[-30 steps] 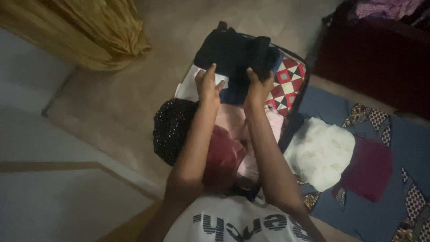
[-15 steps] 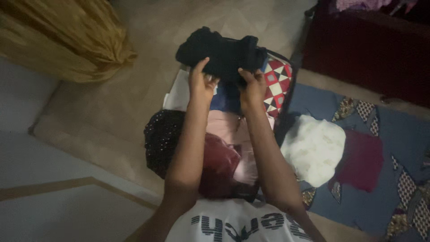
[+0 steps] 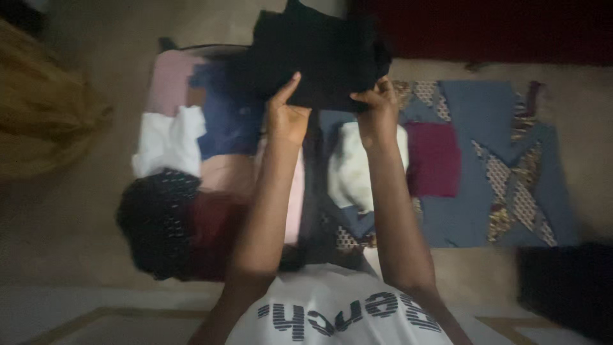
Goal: The person folds and packs several items of clothing, including shirts and jeans, into a suitcase by hand.
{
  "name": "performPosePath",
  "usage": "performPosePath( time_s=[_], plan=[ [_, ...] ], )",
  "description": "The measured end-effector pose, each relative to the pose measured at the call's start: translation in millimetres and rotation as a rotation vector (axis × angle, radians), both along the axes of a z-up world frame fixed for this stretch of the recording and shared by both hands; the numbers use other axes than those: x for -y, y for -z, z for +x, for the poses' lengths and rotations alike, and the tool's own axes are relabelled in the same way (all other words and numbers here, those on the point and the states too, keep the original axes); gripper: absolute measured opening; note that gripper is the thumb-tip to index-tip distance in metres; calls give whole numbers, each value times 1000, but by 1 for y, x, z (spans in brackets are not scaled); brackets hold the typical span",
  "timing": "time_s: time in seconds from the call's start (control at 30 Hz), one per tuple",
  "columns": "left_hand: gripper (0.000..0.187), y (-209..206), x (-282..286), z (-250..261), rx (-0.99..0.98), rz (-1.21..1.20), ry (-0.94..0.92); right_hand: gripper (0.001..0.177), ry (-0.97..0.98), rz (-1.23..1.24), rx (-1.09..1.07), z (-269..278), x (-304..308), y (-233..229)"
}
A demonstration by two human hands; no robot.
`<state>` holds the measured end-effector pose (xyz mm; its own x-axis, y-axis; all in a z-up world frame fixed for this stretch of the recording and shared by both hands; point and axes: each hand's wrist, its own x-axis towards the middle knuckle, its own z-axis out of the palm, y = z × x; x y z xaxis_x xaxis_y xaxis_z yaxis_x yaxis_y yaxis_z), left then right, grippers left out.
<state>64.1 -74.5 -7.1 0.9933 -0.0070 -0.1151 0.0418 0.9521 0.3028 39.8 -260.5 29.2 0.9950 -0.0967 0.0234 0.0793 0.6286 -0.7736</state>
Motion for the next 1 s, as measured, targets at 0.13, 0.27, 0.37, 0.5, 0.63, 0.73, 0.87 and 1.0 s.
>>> performPosePath(
  time_s=[0.13,0.27,0.37,0.5,0.63,0.73,0.87,1.0],
  plan=[
    [47,33,76,11,-46,-8,61,41,66,-43,-17,9,83,50],
    [41,85,127,25,-187,-113,163,32,156,-56,-165,31,147,140],
    [38,147,147,37,-236,-142,162,25,183,-144,-293,45,168,195],
    [36,191,148,42,-272,-131,119,53,77,-317,-344,42,166,222],
    [32,207,137,49,-456,8,103,74,58,-276,-279,40,147,226],
    [28,214,131,44,-562,221,89,88,136,-619,-439,36,141,213],
    [29,213,120,0,-415,462,58,94,576,-1303,-60,26,96,169],
    [35,124,79,-49,-38,614,15,66,336,-760,250,13,7,115]
  ],
)
